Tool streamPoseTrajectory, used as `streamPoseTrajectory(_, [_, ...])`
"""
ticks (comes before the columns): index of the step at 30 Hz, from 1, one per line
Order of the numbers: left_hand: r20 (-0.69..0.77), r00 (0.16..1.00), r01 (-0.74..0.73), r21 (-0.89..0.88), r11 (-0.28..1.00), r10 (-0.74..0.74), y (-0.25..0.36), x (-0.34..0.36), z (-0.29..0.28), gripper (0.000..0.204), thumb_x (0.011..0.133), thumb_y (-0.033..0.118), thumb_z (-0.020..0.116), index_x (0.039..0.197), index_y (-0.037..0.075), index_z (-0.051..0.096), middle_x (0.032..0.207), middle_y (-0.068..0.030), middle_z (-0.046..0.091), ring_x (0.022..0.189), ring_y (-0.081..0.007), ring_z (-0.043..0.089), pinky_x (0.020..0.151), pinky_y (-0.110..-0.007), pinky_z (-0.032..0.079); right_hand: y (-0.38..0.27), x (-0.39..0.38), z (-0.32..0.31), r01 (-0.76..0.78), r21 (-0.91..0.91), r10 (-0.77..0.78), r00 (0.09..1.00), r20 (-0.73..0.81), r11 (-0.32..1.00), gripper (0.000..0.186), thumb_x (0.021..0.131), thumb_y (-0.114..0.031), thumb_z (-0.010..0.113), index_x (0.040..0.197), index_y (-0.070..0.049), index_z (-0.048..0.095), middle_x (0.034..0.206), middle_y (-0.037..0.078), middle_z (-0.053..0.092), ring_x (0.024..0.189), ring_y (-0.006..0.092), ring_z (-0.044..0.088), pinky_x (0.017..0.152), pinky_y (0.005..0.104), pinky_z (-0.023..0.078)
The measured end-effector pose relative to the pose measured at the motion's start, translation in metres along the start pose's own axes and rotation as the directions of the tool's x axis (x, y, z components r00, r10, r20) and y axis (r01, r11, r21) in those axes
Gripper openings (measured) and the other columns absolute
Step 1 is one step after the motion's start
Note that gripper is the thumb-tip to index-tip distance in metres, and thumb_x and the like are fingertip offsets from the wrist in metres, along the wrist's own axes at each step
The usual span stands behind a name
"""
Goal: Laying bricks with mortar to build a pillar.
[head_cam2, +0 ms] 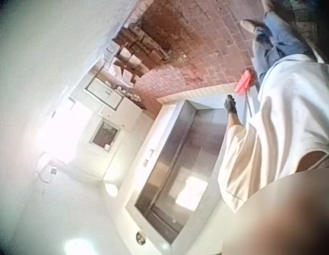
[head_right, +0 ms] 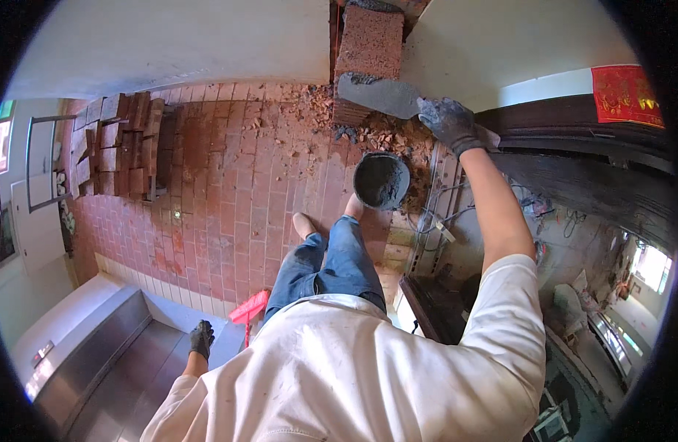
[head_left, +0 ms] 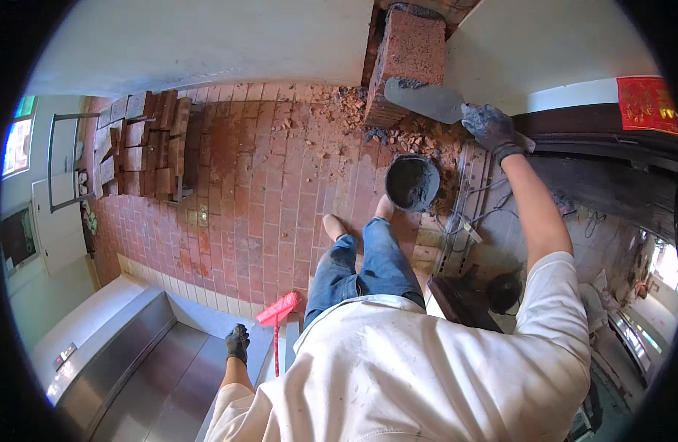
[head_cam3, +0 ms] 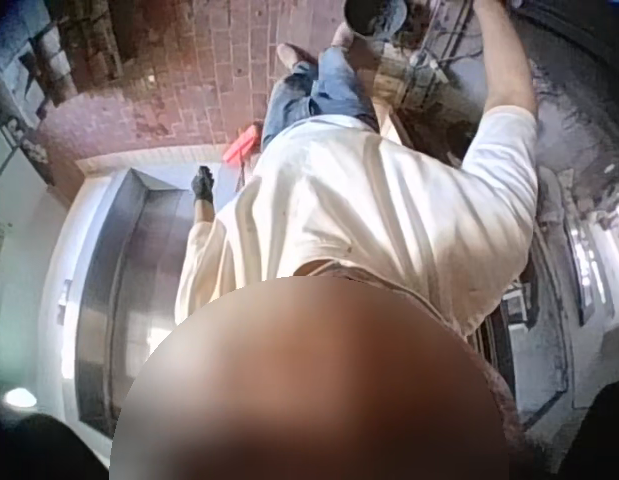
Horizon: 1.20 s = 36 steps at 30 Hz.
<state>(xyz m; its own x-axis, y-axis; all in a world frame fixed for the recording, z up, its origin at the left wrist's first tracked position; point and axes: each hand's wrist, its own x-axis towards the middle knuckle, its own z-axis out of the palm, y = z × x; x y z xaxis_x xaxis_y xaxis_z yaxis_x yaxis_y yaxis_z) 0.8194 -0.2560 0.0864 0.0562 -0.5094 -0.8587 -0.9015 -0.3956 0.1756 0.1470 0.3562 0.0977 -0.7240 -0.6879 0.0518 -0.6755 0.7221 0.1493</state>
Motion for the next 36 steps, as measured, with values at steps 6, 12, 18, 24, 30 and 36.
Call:
streamPoseTrajectory(6, [-0.09,0.987,0.114,-0.175,0.978,-0.131,-0.067,-0.062,0.028,0.034,0.086,0.041,0.051,0.104,0.013,0.057,0.097,-0.0021,0.059,0.08,-0.0191,0.054,0.07,-0.037,0.042,-0.061,-0.122,0.027,-0.528,0.537,0.4,0.849,0.345,0.658,0.033,0.083,-0.035,0.06,0.094,-0.004,0.062,0.082,0.018,0.061,0.073,0.0376,0.057,0.064,0.0451,0.046])
streamPoseTrajectory(12, [-0.054,0.988,0.139,-0.127,0.982,-0.147,-0.089,-0.101,0.096,0.025,0.083,0.039,0.055,0.09,0.015,0.06,0.082,-0.0012,0.061,0.071,-0.0177,0.056,0.063,-0.036,0.045,-0.088,-0.18,0.096,-0.698,0.528,0.343,0.706,0.619,0.483,0.035,0.086,-0.039,0.054,0.082,-0.005,0.061,0.08,0.022,0.06,0.077,0.0394,0.058,0.064,0.0442,0.046])
streamPoseTrajectory(18, [-0.024,0.999,0.043,-0.178,0.983,-0.048,-0.063,-0.115,0.138,0.028,0.082,0.037,0.055,0.095,0.014,0.061,0.085,-0.0022,0.061,0.076,-0.0179,0.058,0.067,-0.036,0.045,0.0,-0.063,0.06,0.333,-0.004,-0.329,0.935,0.129,0.943,0.018,0.085,-0.026,0.051,0.089,-0.013,0.062,0.086,0.008,0.063,0.076,0.0275,0.063,0.065,0.0417,0.051])
streamPoseTrajectory(24, [-0.047,0.996,0.07,-0.203,0.977,-0.081,-0.071,-0.124,0.153,0.035,0.086,0.041,0.052,0.105,0.013,0.058,0.102,-0.0039,0.061,0.09,-0.0198,0.058,0.078,-0.039,0.045,0.028,0.017,-0.006,0.211,0.178,-0.245,0.949,0.2,0.961,0.018,0.085,-0.024,0.048,0.089,-0.013,0.063,0.089,0.006,0.062,0.083,0.0244,0.062,0.07,0.039,0.052])
streamPoseTrajectory(30, [0.043,0.989,0.144,-0.184,0.972,-0.138,-0.073,-0.119,0.168,0.034,0.087,0.041,0.051,0.104,0.013,0.059,0.098,-0.0032,0.062,0.087,-0.0206,0.058,0.074,-0.039,0.045,-0.014,0.028,-0.007,0.001,0.32,-0.083,0.967,0.241,0.947,0.022,0.087,-0.027,0.047,0.092,-0.012,0.061,0.093,0.008,0.062,0.088,0.0267,0.061,0.072,0.043,0.051])
streamPoseTrajectory(36, [0.042,0.998,0.06,-0.159,0.985,-0.054,-0.018,-0.1,0.183,0.026,0.085,0.038,0.054,0.094,0.014,0.058,0.081,0.0,0.059,0.067,-0.0136,0.053,0.058,-0.031,0.041,-0.02,-0.028,-0.008,0.298,0.118,-0.226,0.882,-0.413,0.947,0.029,0.086,-0.031,0.054,0.108,-0.013,0.059,0.093,0.011,0.063,0.074,0.0312,0.062,0.061,0.0432,0.051])
